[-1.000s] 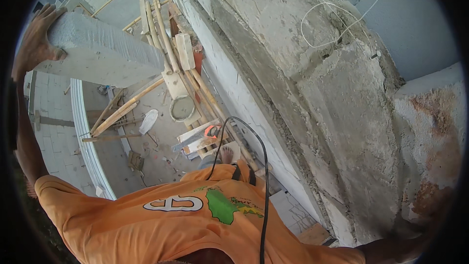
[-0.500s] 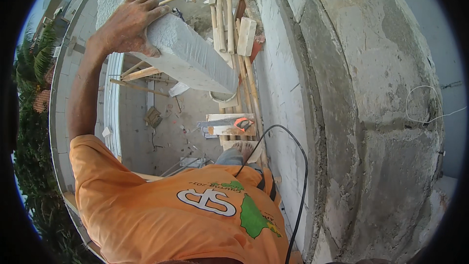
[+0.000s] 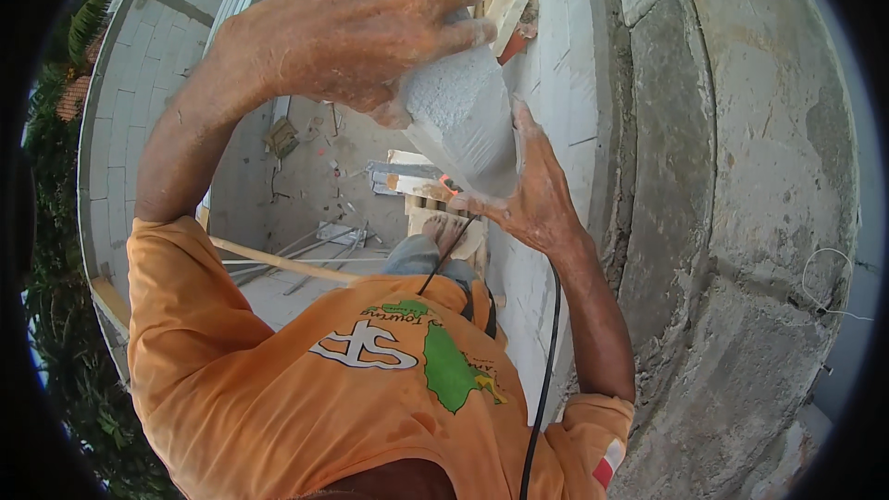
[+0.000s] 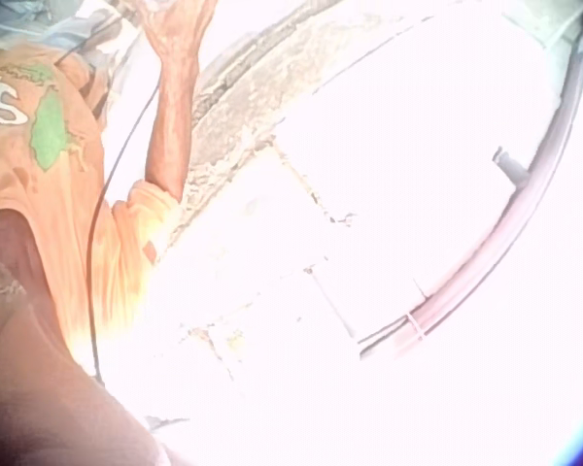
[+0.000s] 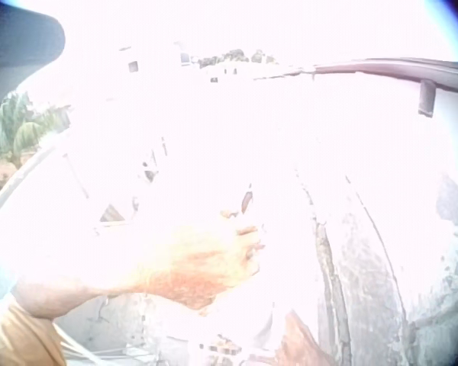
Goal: The person fits a large white brick onto a wall, then uses a saw to cut another brick. They then apply mortar to the wall with a trowel and place a second brick on top of the mortar.
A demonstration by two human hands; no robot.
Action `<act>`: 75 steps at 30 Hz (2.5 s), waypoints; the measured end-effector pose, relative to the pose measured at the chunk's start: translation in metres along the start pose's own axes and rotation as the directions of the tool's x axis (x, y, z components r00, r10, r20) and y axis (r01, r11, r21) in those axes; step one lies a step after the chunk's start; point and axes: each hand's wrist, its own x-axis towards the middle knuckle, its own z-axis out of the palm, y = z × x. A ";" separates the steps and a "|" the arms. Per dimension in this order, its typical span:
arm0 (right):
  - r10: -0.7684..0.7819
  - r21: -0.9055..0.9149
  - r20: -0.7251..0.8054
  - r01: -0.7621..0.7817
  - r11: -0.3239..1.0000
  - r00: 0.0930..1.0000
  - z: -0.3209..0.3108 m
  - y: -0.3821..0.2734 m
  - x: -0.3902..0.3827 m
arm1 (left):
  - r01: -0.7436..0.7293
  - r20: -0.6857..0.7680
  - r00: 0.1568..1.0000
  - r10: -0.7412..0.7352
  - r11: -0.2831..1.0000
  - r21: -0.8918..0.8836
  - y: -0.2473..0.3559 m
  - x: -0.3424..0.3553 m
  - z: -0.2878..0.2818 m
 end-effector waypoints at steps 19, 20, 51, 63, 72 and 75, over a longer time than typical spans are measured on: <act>0.005 -0.173 -0.296 -0.059 0.983 0.955 0.009 0.033 0.002 | 0.031 -0.685 0.709 -0.166 0.978 -0.205 0.027 -0.006 0.078; 0.008 -0.176 -0.297 -0.063 0.982 0.955 0.010 0.035 0.003 | 0.081 -0.725 0.625 -0.289 0.948 -0.309 0.024 -0.015 0.095; 0.663 0.656 -0.140 -0.432 0.619 0.736 0.067 0.197 0.051 | -0.493 0.588 0.777 -0.224 -0.798 0.346 0.322 0.028 0.347; 0.736 0.672 -0.007 -0.542 0.505 0.677 0.104 0.197 0.045 | -0.624 0.847 0.458 -0.270 -0.776 0.090 0.296 0.004 0.359; 0.665 0.620 0.270 -0.654 0.434 0.696 0.164 0.246 -0.019 | -0.678 0.795 0.538 -0.280 -0.704 0.210 0.373 -0.051 0.476; 0.633 0.420 0.418 -0.757 0.501 0.651 0.168 0.249 -0.024 | -0.696 0.812 0.488 -0.320 -0.704 0.141 0.375 -0.095 0.492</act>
